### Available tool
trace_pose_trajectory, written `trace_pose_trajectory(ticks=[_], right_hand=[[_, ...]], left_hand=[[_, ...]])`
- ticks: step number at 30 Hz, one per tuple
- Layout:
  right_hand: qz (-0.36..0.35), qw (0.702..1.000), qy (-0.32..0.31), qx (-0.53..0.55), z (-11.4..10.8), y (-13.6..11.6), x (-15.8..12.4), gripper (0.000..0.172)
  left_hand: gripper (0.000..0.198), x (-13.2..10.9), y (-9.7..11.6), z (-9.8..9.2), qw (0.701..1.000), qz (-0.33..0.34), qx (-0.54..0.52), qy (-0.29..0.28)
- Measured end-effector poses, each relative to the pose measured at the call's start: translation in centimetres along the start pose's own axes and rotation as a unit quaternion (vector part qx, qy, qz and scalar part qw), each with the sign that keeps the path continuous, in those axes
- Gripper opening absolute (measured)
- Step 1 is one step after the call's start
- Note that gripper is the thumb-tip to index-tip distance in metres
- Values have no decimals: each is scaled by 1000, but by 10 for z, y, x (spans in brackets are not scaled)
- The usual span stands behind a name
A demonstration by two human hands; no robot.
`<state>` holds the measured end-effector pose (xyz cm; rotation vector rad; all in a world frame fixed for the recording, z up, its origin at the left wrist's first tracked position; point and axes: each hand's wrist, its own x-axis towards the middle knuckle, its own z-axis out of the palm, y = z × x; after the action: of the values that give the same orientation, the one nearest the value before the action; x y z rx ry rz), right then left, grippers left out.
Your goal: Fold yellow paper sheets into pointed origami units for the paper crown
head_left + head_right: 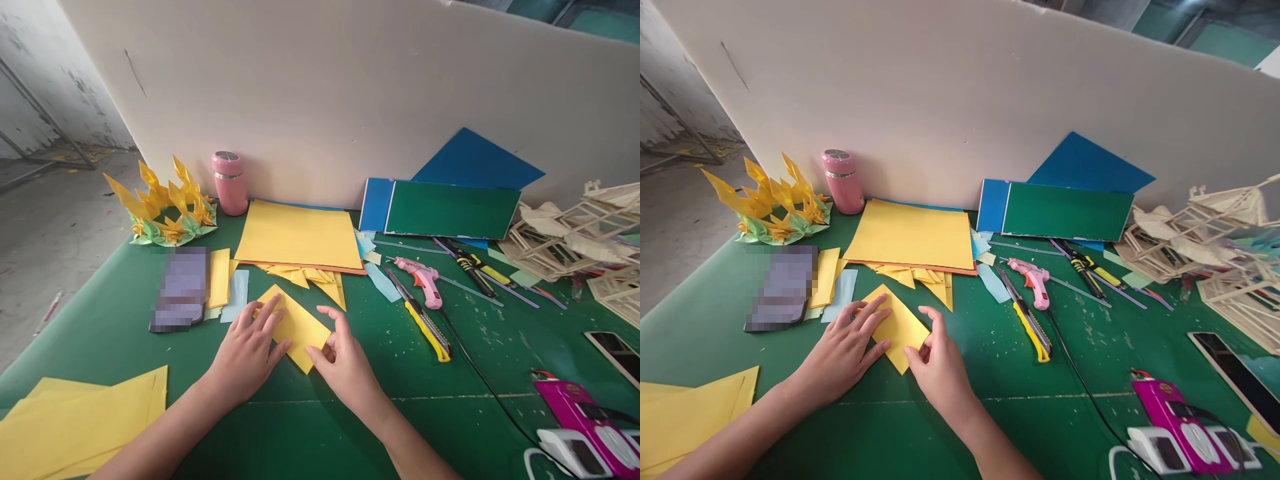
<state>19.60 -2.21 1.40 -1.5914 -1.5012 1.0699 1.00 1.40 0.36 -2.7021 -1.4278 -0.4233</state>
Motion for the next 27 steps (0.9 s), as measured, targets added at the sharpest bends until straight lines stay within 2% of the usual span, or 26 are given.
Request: trace_pose_trajectory(ticks=[9,14,20,23,27], right_hand=[[-4,1000,1,-28,1,-3,0,47],[-28,993,5,-117,-1,1,2,48],[-168,947,67,-264,-10,9,10,31],[-204,924,46,-320,-7,9,16,34],[-207,900,17,-382,1,6,22,42]], left_hand=[[44,-1,2,2,1000,-8,18,-2],[47,-1,3,3,1000,-8,16,5],[48,0,3,3,1000,-1,23,12],[47,0,3,4,999,-1,30,17],[45,0,2,5,999,7,46,24]])
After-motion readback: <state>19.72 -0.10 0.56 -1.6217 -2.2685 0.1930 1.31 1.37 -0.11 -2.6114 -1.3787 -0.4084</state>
